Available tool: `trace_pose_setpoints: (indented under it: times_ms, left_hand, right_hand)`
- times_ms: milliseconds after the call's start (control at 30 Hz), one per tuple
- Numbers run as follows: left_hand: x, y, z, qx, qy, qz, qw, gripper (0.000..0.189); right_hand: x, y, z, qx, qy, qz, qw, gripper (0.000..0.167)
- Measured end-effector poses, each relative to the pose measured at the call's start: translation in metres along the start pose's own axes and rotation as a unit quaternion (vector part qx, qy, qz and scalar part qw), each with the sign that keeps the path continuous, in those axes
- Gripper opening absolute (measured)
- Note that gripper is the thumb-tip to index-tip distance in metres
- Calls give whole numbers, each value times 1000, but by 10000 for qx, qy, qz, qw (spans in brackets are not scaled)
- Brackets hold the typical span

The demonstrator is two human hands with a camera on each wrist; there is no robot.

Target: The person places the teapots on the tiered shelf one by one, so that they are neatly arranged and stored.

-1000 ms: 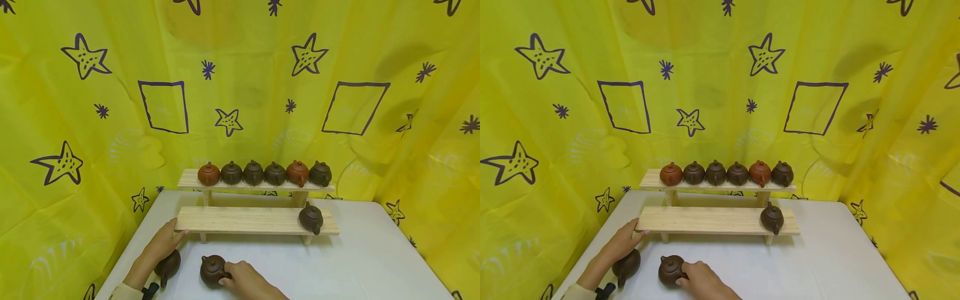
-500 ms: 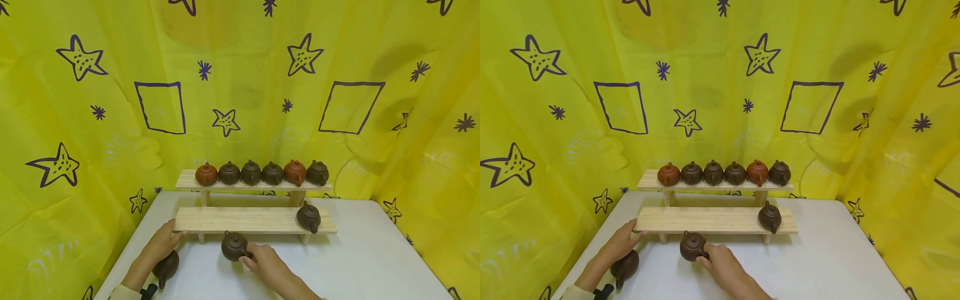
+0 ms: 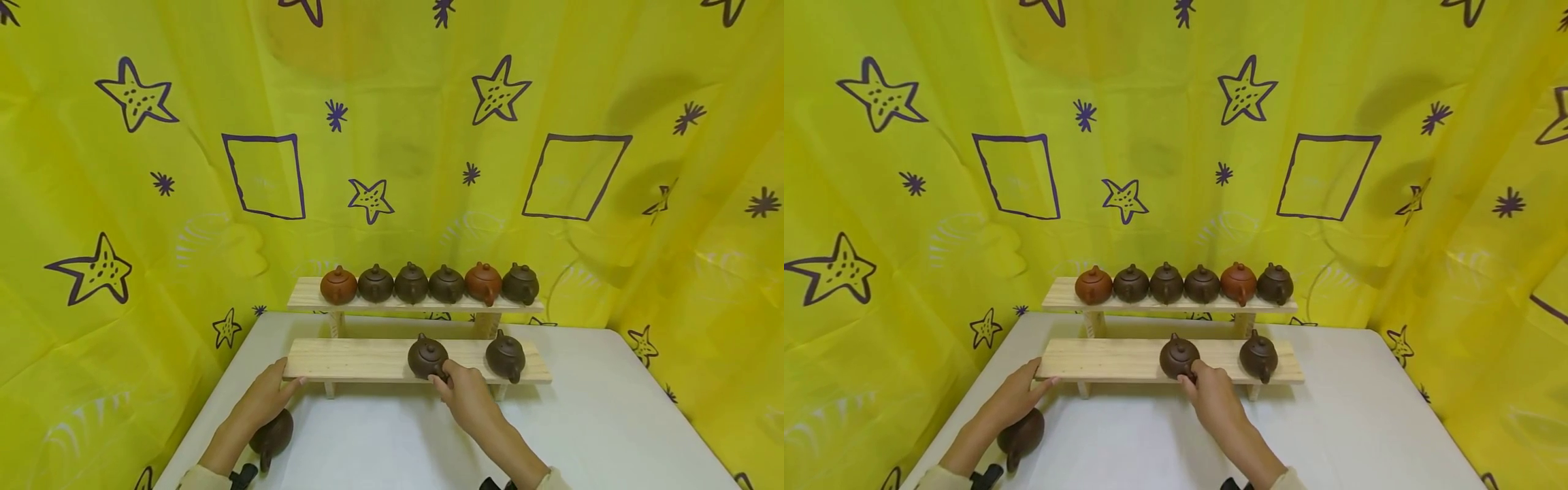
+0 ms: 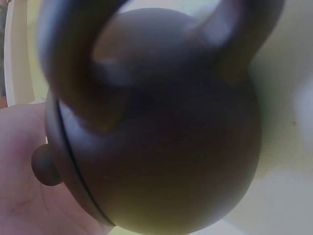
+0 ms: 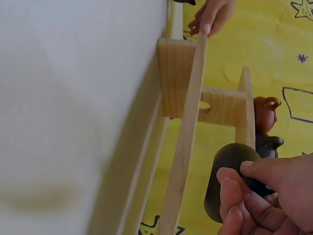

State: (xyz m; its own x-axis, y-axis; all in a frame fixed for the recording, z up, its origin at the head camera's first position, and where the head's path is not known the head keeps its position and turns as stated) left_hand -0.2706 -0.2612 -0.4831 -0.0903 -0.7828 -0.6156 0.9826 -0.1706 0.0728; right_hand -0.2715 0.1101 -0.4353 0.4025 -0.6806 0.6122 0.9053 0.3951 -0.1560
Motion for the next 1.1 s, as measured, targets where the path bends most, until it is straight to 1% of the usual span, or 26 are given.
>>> trace_pose_setpoints:
  times_ms: [167,400,533,767,933,1100]
  left_hand:
    - [1,-1,0,2,24,-4,10000,71]
    - [3,-2,-1,8,-11,-6,10000,72]
    - [4,-1,-1,-7,11,-55,10000,71]
    - [6,-2,-2,61,9,88,9999,75]
    - [6,-2,-3,72,-33,112,9999,76]
    - [6,-2,-3,62,-10,101,9999,75]
  right_hand:
    - [-11,-5,5,-252,225,-244,9991,34]
    - [-20,-9,9,-549,508,-254,9969,34]
    - [-20,-11,8,-562,542,-312,9965,34]
    - [-19,-12,6,-637,593,-252,9959,32]
    - [-21,-14,4,-673,647,-262,9953,33]
    - [-22,-14,3,-632,548,-266,9961,33]
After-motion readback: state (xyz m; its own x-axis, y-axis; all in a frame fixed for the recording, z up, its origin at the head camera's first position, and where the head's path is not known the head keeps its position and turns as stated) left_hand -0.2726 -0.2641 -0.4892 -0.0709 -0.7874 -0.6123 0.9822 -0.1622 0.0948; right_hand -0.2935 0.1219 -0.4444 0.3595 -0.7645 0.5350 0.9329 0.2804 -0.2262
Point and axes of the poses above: each hand's wrist, its own y-axis away from the middle knuckle, its own z-axis out of the back of the hand, x = y × z, the point moved 5 cm from there along -y, towards the middle knuckle, and after that the axes turned 12 degrees about x, right-handed, at the moved point
